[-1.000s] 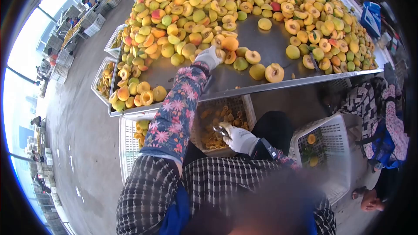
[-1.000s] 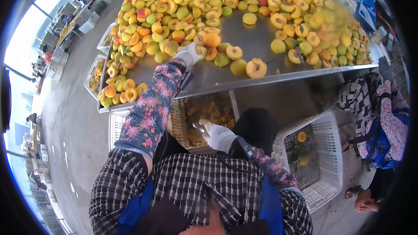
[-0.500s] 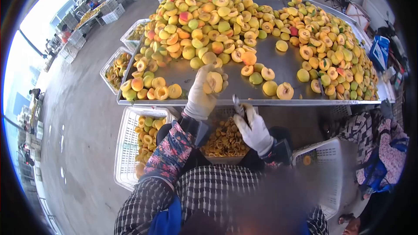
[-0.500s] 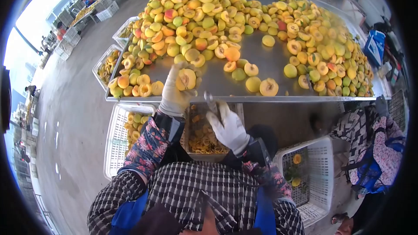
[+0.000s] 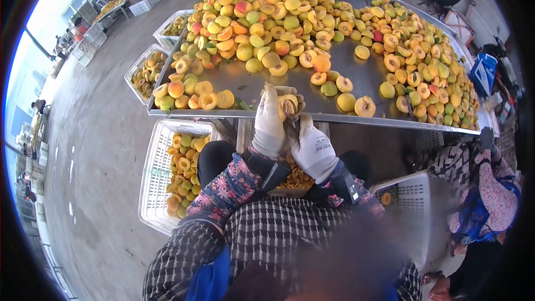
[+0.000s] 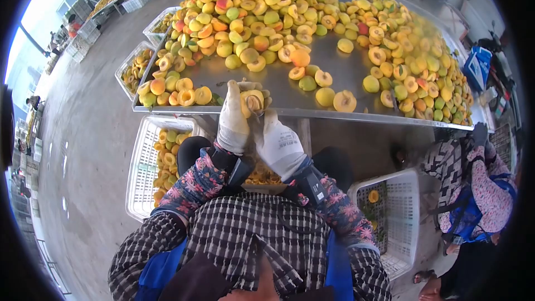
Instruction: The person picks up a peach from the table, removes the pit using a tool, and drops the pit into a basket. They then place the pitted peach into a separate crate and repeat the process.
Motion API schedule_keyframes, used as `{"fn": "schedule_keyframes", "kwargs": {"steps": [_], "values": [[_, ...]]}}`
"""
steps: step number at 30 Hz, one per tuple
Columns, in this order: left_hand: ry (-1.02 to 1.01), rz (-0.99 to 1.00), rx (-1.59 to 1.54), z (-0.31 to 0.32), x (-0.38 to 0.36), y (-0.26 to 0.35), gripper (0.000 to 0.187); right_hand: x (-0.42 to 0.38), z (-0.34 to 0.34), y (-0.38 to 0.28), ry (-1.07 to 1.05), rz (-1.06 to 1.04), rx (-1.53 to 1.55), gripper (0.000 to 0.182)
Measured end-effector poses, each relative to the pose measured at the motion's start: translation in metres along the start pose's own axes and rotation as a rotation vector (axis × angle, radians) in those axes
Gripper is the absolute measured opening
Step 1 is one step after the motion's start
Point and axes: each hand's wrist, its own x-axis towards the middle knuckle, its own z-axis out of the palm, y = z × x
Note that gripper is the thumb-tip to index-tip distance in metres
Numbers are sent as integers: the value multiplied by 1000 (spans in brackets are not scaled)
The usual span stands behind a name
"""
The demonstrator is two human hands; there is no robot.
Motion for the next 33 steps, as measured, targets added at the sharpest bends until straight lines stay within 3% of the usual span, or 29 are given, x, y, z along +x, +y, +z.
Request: {"fn": "schedule_keyframes", "kwargs": {"steps": [3,6,9,11,12,15,16,19,23,29,31,33], "values": [[2,-50,38,-7,-4,-1,53,-9,0,6,-30,-118,-185,31],[-24,-111,162,-15,-1,-2,51,-17,1,5,-86,-38,-188,32],[-128,-190,254,-26,4,1,50,-22,2,18,-120,-24,107,32],[-128,-171,203,-26,3,-1,50,-20,3,33,-161,-62,148,30],[-238,-77,110,-32,2,-8,51,-19,3,37,-174,-80,170,29],[8,114,105,-30,-7,-34,52,-19,5,39,-169,-88,197,29],[55,18,60,-23,-10,-26,55,-22,4,32,-195,-1,288,30],[-32,-87,38,-36,-8,-25,57,-24,-5,36,-229,-123,74,32],[-83,-280,120,-35,0,-17,64,-29,-2,47,-321,-68,4,39],[-207,-340,219,-39,6,-12,66,-38,24,42,-326,128,837,26],[-175,-339,204,-33,4,-11,66,-39,3,33,-571,577,1208,23],[-118,-350,139,-27,4,-14,64,-38,-2,26,-540,723,1347,17]]}}
